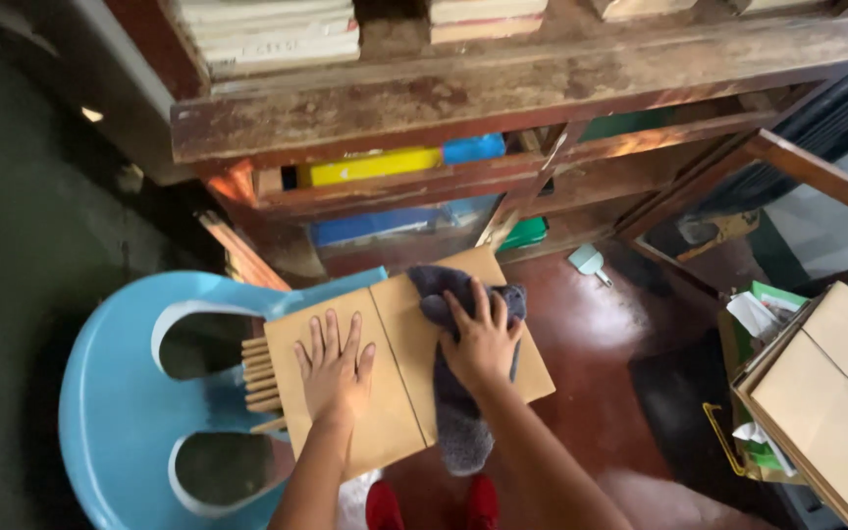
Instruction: Wiping dust off brown folders using a blue cloth.
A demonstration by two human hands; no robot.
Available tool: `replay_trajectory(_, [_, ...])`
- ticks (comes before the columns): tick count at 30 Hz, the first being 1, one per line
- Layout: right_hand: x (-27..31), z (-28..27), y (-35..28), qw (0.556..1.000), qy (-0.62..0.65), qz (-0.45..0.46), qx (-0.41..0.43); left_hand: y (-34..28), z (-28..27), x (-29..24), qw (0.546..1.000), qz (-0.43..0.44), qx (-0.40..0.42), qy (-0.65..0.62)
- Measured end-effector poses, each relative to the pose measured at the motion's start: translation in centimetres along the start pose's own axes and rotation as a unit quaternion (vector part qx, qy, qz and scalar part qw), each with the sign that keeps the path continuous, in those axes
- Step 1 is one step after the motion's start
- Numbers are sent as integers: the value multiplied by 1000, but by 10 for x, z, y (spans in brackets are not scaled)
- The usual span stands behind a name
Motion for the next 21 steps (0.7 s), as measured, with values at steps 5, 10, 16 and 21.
replay_trajectory(5, [35, 17, -5, 998, 43, -35, -37, 7, 22, 4, 956, 34, -291, -26])
replay_trajectory(10, [91, 1, -61, 977, 103, -187, 13, 17, 37, 12, 967, 37, -250, 28])
replay_trajectory(16, [7, -4, -29, 989, 95, -99, -59, 19, 37, 14, 972, 22, -234, 7])
replay_trajectory(21, [10, -20, 3, 996, 69, -21, -55, 18, 33, 17, 964, 25, -266, -5])
Point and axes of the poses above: each hand's wrist, its own y-axis towards the middle knuckle, its own z-axis out of the palm, x = y × z, the point moved 8 cm from there along y, towards the middle knuckle, and after that the axes turned 9 degrees about y, right-handed, at the moved point
